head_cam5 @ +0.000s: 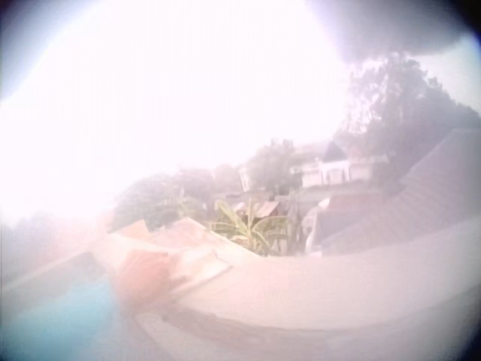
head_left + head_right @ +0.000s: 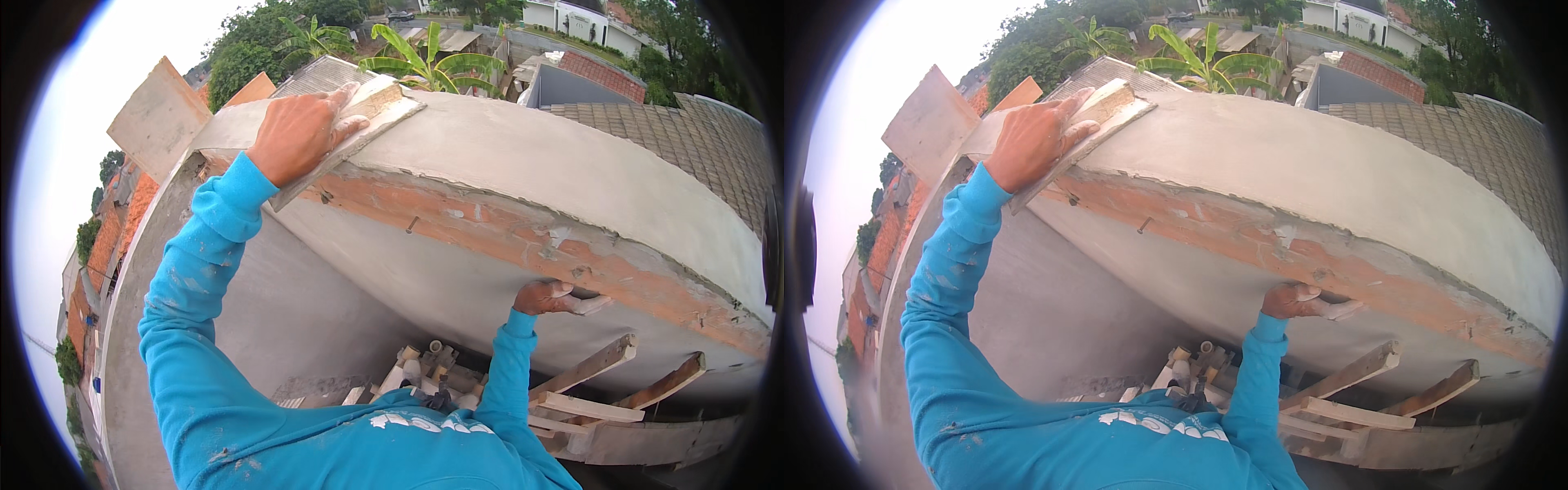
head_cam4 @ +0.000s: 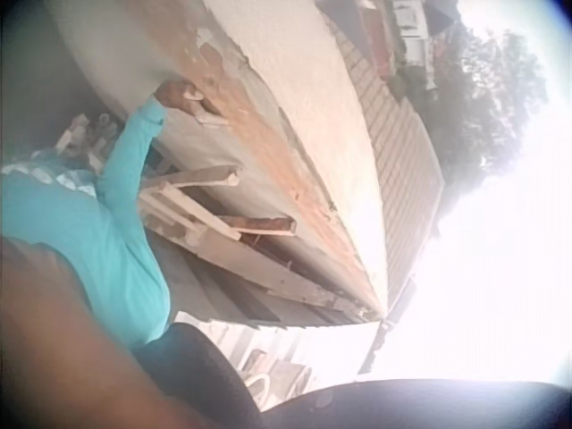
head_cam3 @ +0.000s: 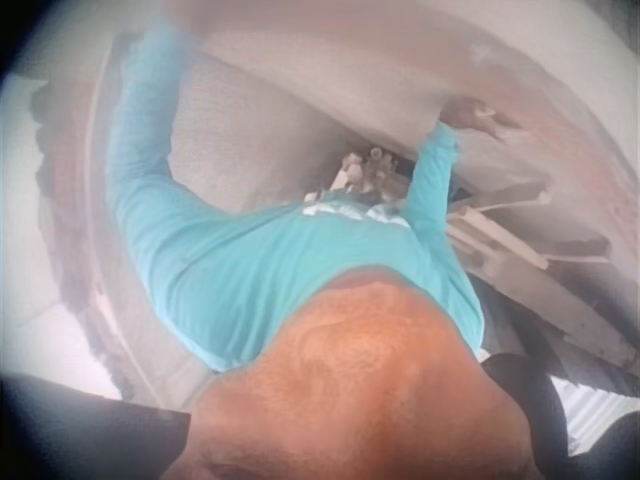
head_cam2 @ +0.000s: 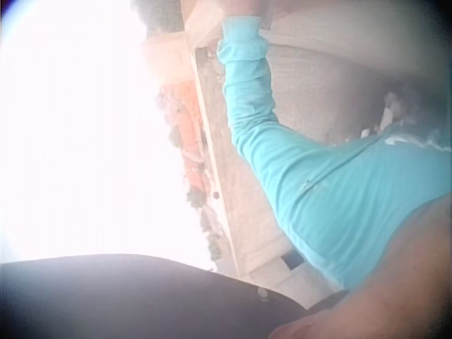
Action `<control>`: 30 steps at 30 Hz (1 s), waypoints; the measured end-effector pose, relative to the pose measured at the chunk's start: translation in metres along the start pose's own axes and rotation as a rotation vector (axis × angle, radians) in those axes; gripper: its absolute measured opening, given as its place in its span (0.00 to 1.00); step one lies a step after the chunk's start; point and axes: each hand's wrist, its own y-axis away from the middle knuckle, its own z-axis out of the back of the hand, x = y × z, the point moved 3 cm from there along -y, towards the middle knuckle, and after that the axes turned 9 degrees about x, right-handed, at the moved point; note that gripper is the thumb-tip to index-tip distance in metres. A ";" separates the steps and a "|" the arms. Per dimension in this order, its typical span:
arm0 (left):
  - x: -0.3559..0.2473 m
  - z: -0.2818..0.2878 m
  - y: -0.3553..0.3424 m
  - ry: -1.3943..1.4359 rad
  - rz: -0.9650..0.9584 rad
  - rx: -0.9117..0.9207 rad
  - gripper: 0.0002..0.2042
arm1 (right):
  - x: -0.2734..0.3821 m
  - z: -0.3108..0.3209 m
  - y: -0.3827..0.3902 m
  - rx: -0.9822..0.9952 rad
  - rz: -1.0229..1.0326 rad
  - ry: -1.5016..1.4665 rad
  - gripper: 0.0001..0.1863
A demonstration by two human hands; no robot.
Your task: The person applies wet plaster to a curved wall section using a trowel and a wooden float. They scoop plaster from a bucket, spread it along the wall, and smooth the surface repeatedly. The work is performed on scaffolding with visible wooden supports and a bucket of plaster nearby.
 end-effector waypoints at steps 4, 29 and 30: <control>-0.012 0.000 -0.039 -0.083 0.112 0.136 0.28 | 0.017 0.003 0.020 -0.036 0.050 0.223 0.30; -0.009 -0.001 -0.036 -0.095 0.104 0.089 0.27 | 0.091 0.008 -0.005 -0.001 0.187 0.254 0.37; -0.023 0.000 -0.045 -0.096 0.092 0.093 0.27 | 0.100 0.009 0.000 0.027 0.172 0.229 0.37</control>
